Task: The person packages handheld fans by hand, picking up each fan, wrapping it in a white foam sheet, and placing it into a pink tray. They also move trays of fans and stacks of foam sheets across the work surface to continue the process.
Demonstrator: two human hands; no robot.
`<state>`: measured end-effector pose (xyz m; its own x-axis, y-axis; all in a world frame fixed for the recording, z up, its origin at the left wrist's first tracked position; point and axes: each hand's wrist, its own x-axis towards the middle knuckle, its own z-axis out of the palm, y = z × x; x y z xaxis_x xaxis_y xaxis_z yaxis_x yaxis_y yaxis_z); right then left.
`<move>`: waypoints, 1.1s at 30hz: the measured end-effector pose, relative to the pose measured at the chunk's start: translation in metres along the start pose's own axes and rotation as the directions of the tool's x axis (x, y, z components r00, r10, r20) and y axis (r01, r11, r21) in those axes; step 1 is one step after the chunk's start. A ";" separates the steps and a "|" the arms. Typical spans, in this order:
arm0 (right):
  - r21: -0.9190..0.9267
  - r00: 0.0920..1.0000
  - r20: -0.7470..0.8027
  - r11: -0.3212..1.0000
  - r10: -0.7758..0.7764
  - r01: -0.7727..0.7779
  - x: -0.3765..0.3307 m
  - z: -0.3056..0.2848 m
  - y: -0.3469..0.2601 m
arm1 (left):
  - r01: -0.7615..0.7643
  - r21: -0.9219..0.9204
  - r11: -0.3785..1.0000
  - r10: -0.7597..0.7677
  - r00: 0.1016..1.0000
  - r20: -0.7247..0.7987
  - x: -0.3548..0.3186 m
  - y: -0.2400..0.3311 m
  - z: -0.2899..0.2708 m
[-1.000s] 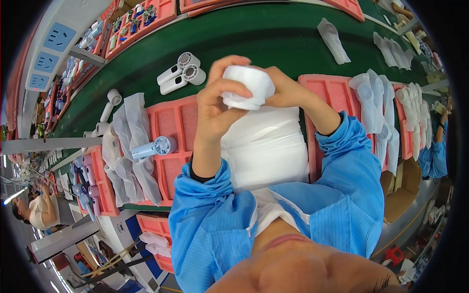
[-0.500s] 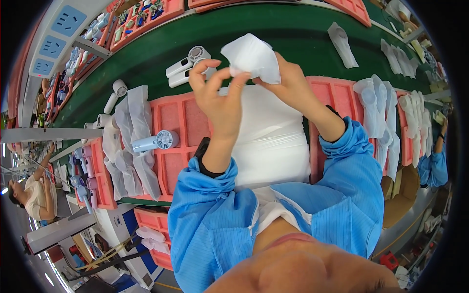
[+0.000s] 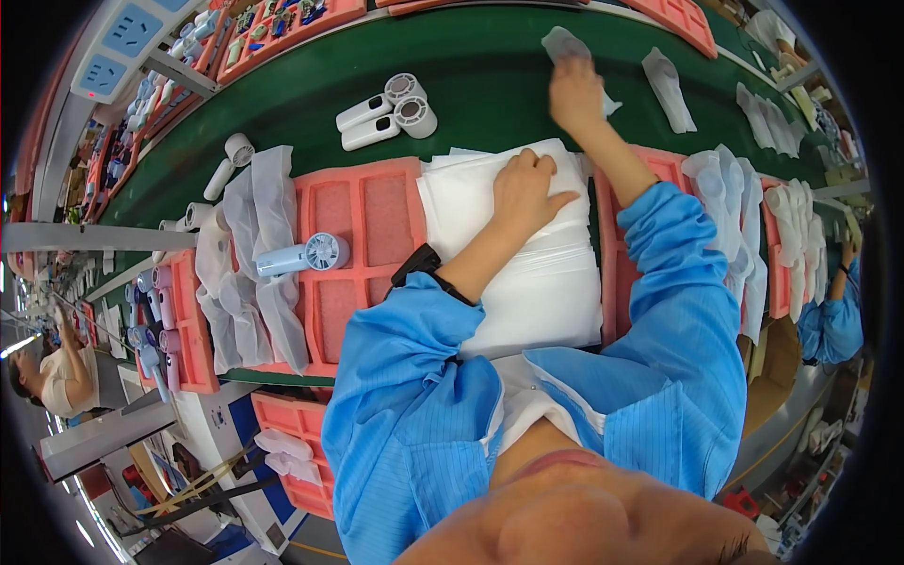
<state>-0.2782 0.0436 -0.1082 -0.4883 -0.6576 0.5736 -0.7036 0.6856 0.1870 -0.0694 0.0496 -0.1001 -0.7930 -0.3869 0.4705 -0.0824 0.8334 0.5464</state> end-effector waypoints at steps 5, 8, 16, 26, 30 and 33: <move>0.913 0.871 0.084 0.387 -0.485 0.127 0.010 -0.037 -0.113 | 0.029 0.072 0.997 -0.029 1.000 -0.001 -0.004 -0.005 0.010; 0.909 0.763 0.351 0.394 -0.543 -0.137 0.022 -0.036 -0.151 | 0.112 -0.121 0.986 -0.129 0.981 -0.143 -0.001 -0.001 0.012; 0.949 0.922 0.305 -0.007 -0.238 -0.316 0.035 -0.156 -0.040 | 0.360 -0.566 0.741 -0.369 0.924 0.105 0.000 -0.026 -0.008; 0.979 0.947 0.084 0.202 -0.310 -0.020 -0.010 -0.197 0.098 | 0.294 -0.853 0.432 -0.409 0.906 0.105 0.023 0.005 -0.090; 0.968 0.924 -0.070 0.198 -0.375 0.154 -0.013 -0.189 0.025 | 0.125 -0.938 0.322 -0.468 0.883 -0.043 0.021 0.021 -0.106; 0.923 0.910 -0.182 0.254 -0.374 0.289 -0.024 -0.188 -0.010 | 0.042 -0.967 0.251 -0.485 0.870 -0.088 0.022 0.025 -0.112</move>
<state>-0.1630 0.1109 0.0261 -0.0873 -0.7974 0.5972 -0.7966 -0.3041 -0.5224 -0.0217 0.0177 0.0014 -0.5965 -0.7759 0.2053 0.5298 -0.1886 0.8269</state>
